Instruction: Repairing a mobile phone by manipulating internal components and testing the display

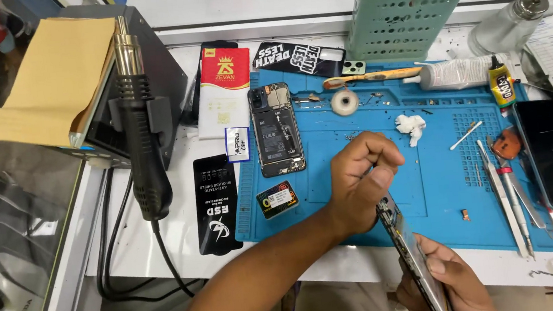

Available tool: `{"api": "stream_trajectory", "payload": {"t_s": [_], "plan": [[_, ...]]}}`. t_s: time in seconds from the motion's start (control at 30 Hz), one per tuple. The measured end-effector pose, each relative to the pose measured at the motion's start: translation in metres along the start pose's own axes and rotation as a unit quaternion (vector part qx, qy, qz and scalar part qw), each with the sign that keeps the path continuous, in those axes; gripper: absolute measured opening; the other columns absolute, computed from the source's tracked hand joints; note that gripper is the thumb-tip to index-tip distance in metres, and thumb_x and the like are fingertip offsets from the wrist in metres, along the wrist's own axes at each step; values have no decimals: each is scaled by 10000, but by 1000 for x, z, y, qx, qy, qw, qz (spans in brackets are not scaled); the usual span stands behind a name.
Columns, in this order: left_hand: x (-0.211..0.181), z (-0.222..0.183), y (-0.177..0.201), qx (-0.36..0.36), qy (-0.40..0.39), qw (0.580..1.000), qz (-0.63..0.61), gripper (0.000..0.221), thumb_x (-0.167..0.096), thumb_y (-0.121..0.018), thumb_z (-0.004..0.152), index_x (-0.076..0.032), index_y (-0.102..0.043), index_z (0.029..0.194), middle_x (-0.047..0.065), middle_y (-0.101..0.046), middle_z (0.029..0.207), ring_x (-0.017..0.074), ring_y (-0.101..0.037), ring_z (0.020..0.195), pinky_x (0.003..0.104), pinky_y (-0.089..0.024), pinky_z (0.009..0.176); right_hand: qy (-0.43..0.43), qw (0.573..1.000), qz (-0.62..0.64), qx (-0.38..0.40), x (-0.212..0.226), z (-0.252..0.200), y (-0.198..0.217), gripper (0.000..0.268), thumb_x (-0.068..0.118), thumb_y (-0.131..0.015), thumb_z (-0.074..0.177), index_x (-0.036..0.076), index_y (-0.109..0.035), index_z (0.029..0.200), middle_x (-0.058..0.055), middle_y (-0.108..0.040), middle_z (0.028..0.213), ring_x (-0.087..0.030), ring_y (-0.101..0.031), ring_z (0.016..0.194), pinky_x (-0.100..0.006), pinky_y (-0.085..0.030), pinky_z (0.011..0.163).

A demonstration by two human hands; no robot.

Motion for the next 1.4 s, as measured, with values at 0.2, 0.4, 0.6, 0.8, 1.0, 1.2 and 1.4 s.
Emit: {"api": "stream_trajectory", "payload": {"t_s": [0.2, 0.4, 0.6, 0.8, 1.0, 1.2, 1.4], "plan": [[-3, 0, -3, 6, 5, 1000, -3, 391, -510, -545, 1045, -122, -584, 1083, -23, -495, 824, 90, -432, 732, 273, -396, 689, 5, 997, 55, 44, 2, -3, -34, 387, 191, -661, 923, -49, -546, 1204, -79, -448, 539, -163, -317, 290, -304, -283, 293], [-1, -3, -4, -12, 19, 998, 57, 384, -469, -539, 1038, -109, -613, 928, 8, -543, 622, 92, -501, 561, 272, -415, 556, -6, 998, 63, 28, 0, 1, -26, 463, 199, -667, 926, -90, -549, 1268, -29, -479, 582, -137, -363, 280, -308, -316, 288], [-4, -1, 0, 26, 41, 998, 26, 643, -702, -458, 1026, -80, -622, 1001, 28, -572, 672, 102, -503, 552, 267, -395, 522, 62, 997, 49, -3, -8, -1, -50, 460, 171, -663, 896, -112, -522, 1231, -112, -487, 464, -161, -370, 277, -287, -271, 309], [-9, -1, 0, 97, 41, 994, -5, 775, -812, -435, 980, -63, -632, 973, 46, -578, 646, 94, -493, 472, 232, -397, 432, 42, 997, -11, -64, -3, -8, -50, 568, 157, -735, 789, -135, -568, 1246, -238, -718, 892, -235, -669, 559, -308, -528, 457], [-21, 6, -5, 147, -4, 989, 6, 707, -767, -540, 994, -63, -610, 979, 22, -580, 684, 107, -528, 534, 250, -426, 492, 39, 998, -3, -41, -1, -11, -46, 576, 150, -781, 771, -158, -567, 1208, -268, -740, 953, -284, -740, 688, -334, -604, 575], [-22, 9, -5, 145, -84, 978, 125, 617, -692, -539, 1012, -83, -624, 972, 2, -643, 682, 113, -604, 528, 260, -497, 512, -5, 998, 50, -28, -5, -13, -42, 543, 147, -729, 809, -147, -539, 1224, -229, -646, 738, -214, -551, 428, -311, -422, 383], [-20, 6, -6, 146, -59, 984, 83, 578, -649, -620, 985, -71, -625, 972, 0, -600, 614, 100, -571, 490, 237, -444, 465, -21, 995, 102, 7, -7, -11, -33, 485, 119, -731, 835, -98, -524, 1217, -233, -654, 827, -214, -535, 451, -326, -426, 392]]}}
Point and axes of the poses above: each hand's wrist, its own z-axis towards the middle knuckle, its own y-axis out of the back of the hand, x = y × z, the point moved 1 cm from there along z, towards the middle knuckle
